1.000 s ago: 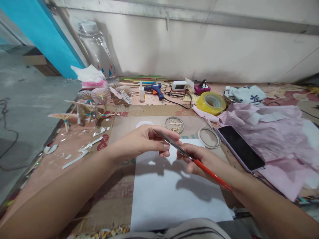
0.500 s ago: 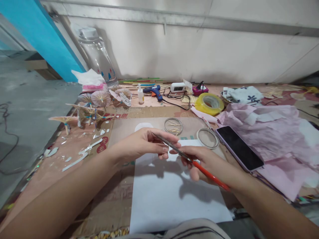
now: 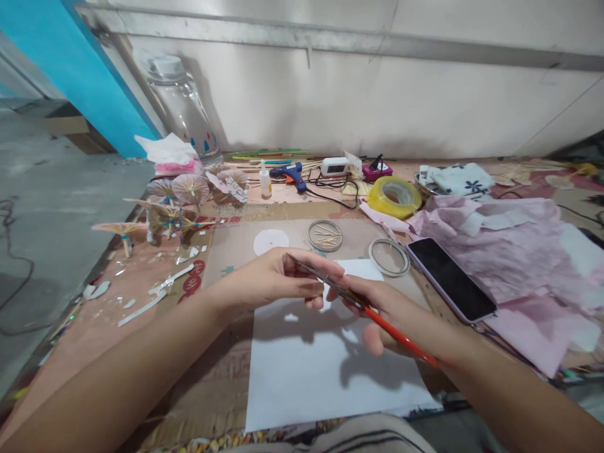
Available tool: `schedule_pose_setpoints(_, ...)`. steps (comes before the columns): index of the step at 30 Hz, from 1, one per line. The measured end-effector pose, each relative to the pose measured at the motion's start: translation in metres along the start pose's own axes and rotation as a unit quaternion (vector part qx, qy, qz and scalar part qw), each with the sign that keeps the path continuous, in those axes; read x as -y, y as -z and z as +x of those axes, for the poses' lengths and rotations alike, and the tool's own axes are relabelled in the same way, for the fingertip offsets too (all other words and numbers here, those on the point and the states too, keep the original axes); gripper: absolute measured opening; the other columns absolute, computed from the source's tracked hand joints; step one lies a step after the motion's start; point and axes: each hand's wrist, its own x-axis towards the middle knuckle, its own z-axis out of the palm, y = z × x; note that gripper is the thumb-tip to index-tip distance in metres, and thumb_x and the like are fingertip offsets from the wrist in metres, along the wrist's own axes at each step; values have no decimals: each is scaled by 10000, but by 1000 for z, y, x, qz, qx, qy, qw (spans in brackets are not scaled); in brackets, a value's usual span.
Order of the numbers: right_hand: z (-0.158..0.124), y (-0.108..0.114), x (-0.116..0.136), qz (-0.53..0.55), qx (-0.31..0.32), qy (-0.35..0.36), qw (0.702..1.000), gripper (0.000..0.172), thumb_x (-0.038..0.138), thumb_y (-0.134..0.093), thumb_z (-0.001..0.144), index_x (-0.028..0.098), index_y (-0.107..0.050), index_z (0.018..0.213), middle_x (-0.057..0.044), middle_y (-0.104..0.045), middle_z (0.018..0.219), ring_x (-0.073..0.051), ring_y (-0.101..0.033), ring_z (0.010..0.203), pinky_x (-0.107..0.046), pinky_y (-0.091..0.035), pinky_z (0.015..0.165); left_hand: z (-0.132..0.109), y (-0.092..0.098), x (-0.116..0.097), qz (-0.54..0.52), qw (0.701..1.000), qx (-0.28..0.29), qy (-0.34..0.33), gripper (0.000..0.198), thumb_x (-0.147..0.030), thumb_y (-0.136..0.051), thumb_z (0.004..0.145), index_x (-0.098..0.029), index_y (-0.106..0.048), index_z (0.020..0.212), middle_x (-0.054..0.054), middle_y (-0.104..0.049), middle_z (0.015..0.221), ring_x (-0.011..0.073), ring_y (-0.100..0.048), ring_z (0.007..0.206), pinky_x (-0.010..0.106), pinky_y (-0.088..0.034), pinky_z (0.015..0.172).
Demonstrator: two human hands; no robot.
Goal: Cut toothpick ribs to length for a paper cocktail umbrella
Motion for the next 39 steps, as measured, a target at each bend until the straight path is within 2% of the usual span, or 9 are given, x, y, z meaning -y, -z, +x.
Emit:
schedule_pose_setpoints(3,5,-3,0,10,2,11,1000,510,560,-778,799,252,-692,1196,-39,-698,975,-260,-632,905,-344,-513,769,0,1,1,-13,1000,2,-1,299,-261,-839,804,-189,-792,1090,79,-779,898,111,-654,658,246,-548,667)
schedule_pose_setpoints(7,6,-5,1,20,-1,7,1000,553,639,-733,825,209,-682,1170,-53,-691,1018,-236,-608,886,-329,-479,785,0,3,0,-28,1000,4,-8,303,-223,-858,770,-196,-806,1067,85,-794,934,113,-662,657,248,-553,669)
schedule_pose_setpoints(15,14,0,2,13,-4,-20,1000,519,661,-760,784,192,-670,985,33,-538,712,-130,-427,630,-246,-319,569,2,17,-6,28,999,1,-20,319,-151,-804,788,-213,-801,1101,83,-805,1010,93,-644,661,233,-539,662)
schedule_pose_setpoints(19,16,7,-5,49,-6,-9,999,583,696,-775,748,181,-680,1003,51,-489,665,-106,-369,589,-230,-280,531,4,32,-9,130,990,-57,7,347,-129,-764,771,-202,-792,1109,65,-804,1036,102,-666,727,219,-536,699)
schedule_pose_setpoints(23,20,17,-19,120,-45,-12,992,653,742,-711,779,180,-635,1103,71,-438,632,-84,-327,506,-214,-257,447,7,35,-10,242,954,-175,11,300,-197,-707,808,-186,-779,1099,43,-800,1001,124,-699,791,237,-563,772)
schedule_pose_setpoints(26,28,27,-26,145,-111,5,983,638,760,-616,845,197,-596,1144,74,-417,618,-92,-355,466,-211,-293,394,17,30,-12,336,917,-214,31,350,-188,-592,854,-166,-759,1160,31,-791,883,154,-727,808,265,-592,777)
schedule_pose_setpoints(29,41,37,-31,152,-152,50,975,635,789,-570,859,201,-597,1097,60,-453,652,-85,-381,456,-214,-332,383,37,27,-14,397,889,-226,25,386,-132,-551,841,-148,-763,1163,42,-800,898,169,-735,812,269,-594,789)
schedule_pose_setpoints(32,61,45,-37,186,-180,89,962,612,783,-585,856,208,-595,1063,58,-478,678,-71,-382,444,-208,-327,377,64,27,-15,449,862,-233,-10,419,-81,-550,825,-171,-768,1170,49,-804,1082,185,-735,947,272,-568,885)
schedule_pose_setpoints(39,91,59,-59,357,-173,134,908,562,742,-640,850,239,-566,1091,76,-509,615,-84,-380,407,-200,-339,364,97,27,-9,588,783,-194,-63,370,-100,-571,863,-199,-783,1150,67,-800,1119,215,-728,979,306,-539,918)
